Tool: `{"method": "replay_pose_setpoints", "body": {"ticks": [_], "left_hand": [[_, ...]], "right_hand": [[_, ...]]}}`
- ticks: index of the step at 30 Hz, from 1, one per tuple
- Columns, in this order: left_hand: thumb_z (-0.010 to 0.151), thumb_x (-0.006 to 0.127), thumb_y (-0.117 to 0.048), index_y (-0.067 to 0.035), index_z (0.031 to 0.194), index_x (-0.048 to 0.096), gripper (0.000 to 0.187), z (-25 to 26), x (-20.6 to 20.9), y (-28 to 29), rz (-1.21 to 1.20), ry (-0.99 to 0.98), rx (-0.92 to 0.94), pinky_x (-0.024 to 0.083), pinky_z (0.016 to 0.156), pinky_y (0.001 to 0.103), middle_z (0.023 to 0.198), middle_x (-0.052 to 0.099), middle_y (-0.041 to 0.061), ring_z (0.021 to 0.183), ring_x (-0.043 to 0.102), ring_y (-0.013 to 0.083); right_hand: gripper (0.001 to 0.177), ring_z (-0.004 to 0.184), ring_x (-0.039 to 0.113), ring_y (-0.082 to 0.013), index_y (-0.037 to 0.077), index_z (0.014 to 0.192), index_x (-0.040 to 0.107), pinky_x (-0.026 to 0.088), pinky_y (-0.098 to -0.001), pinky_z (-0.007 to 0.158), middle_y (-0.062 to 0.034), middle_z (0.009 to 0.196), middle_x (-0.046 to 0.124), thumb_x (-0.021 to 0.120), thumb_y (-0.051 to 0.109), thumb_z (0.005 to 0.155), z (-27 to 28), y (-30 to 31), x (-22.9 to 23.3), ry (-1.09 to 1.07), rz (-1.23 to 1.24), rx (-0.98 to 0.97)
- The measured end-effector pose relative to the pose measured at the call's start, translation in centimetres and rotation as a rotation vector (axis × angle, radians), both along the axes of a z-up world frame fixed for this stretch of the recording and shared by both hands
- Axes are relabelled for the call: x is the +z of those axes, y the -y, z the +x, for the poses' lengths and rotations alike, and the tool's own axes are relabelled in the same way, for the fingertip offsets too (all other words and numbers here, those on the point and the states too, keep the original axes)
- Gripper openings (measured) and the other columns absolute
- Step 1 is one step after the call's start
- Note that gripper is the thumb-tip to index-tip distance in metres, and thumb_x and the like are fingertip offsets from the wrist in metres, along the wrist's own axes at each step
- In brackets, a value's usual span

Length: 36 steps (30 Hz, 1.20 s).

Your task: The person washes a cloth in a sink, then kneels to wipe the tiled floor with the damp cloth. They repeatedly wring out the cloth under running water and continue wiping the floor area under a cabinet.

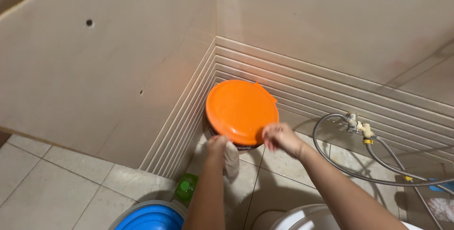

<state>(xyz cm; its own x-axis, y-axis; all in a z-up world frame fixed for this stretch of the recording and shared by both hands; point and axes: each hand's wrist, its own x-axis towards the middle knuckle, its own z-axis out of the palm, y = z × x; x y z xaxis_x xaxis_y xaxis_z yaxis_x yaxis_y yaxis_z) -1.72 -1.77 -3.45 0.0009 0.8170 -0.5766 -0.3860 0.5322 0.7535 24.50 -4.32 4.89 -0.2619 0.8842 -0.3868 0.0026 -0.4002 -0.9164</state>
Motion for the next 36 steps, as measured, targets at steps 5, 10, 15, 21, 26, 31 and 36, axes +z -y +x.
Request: {"method": "replay_pose_setpoints", "body": {"ticks": [5,10,15,21,26,31,36], "left_hand": [[0.084,0.064,-0.007,0.003,0.105,0.071,0.024,3.2,10.0,-5.7,0.187,0.118,-0.205,0.056,0.072,0.035,0.091,0.073,0.008,0.081,0.07,0.0198],[0.085,0.064,-0.01,0.003,0.105,0.071,0.026,6.1,16.7,-8.4,0.05,-0.086,-0.349,0.057,0.069,0.043,0.092,0.073,0.013,0.079,0.071,0.0261],[0.083,0.069,-0.014,0.005,0.109,0.076,0.033,4.9,17.7,-7.9,0.196,-0.383,-0.402,0.059,0.079,0.043,0.103,0.077,0.022,0.092,0.075,0.0307],[0.083,0.067,-0.021,-0.008,0.12,0.074,0.039,0.8,20.1,-5.2,0.305,-1.149,-0.141,0.052,0.093,0.046,0.109,0.074,0.027,0.105,0.069,0.04],[0.093,0.062,-0.028,-0.002,0.119,0.072,0.037,5.0,27.6,-6.9,0.61,-0.238,0.053,0.057,0.086,0.04,0.111,0.077,0.024,0.102,0.072,0.0336],[0.101,0.058,-0.031,-0.004,0.123,0.069,0.036,6.9,40.3,-5.8,0.798,-0.558,-0.072,0.054,0.084,0.033,0.108,0.076,0.019,0.1,0.073,0.0258],[0.094,0.066,-0.03,-0.005,0.107,0.077,0.03,4.9,57.2,-1.3,0.854,-0.841,-0.127,0.056,0.074,0.036,0.088,0.076,0.021,0.081,0.077,0.0283]], "right_hand": [[0.011,0.062,0.07,-0.0174,-0.001,0.095,0.068,0.058,-0.0302,0.057,-0.0102,0.075,0.071,0.062,0.008,0.096,-3.5,2.7,-1.3,0.215,-0.281,0.145],[0.032,0.084,0.073,-0.0133,0.005,0.128,0.067,0.061,-0.0274,0.07,-0.0067,0.104,0.075,0.052,0.01,0.1,-6.9,0.0,-3.6,-0.002,-0.227,-0.324],[0.037,0.087,0.075,-0.0251,0.004,0.137,0.054,0.063,-0.0349,0.074,-0.0123,0.12,0.069,0.052,0.002,0.1,-3.8,2.0,-5.8,0.154,-0.377,-0.335],[0.034,0.088,0.075,-0.0264,0.001,0.131,0.062,0.061,-0.036,0.072,-0.0216,0.121,0.071,0.057,0.009,0.098,-0.2,3.7,-0.8,0.226,-0.199,-0.534],[0.048,0.104,0.066,-0.0203,0.022,0.135,0.056,0.058,-0.0397,0.076,-0.0035,0.133,0.061,0.046,0.049,0.097,-5.3,-0.1,13.7,-0.127,-0.107,-0.491],[0.039,0.105,0.072,-0.0254,0.005,0.127,0.06,0.062,-0.0464,0.083,-0.0135,0.124,0.067,0.048,0.032,0.101,-8.5,-3.8,30.0,-0.67,0.203,-0.414],[0.031,0.095,0.073,-0.0215,-0.001,0.119,0.067,0.059,-0.0363,0.084,-0.0119,0.109,0.075,0.054,0.023,0.106,-6.4,-4.5,43.8,-0.463,0.46,-0.559]]}}
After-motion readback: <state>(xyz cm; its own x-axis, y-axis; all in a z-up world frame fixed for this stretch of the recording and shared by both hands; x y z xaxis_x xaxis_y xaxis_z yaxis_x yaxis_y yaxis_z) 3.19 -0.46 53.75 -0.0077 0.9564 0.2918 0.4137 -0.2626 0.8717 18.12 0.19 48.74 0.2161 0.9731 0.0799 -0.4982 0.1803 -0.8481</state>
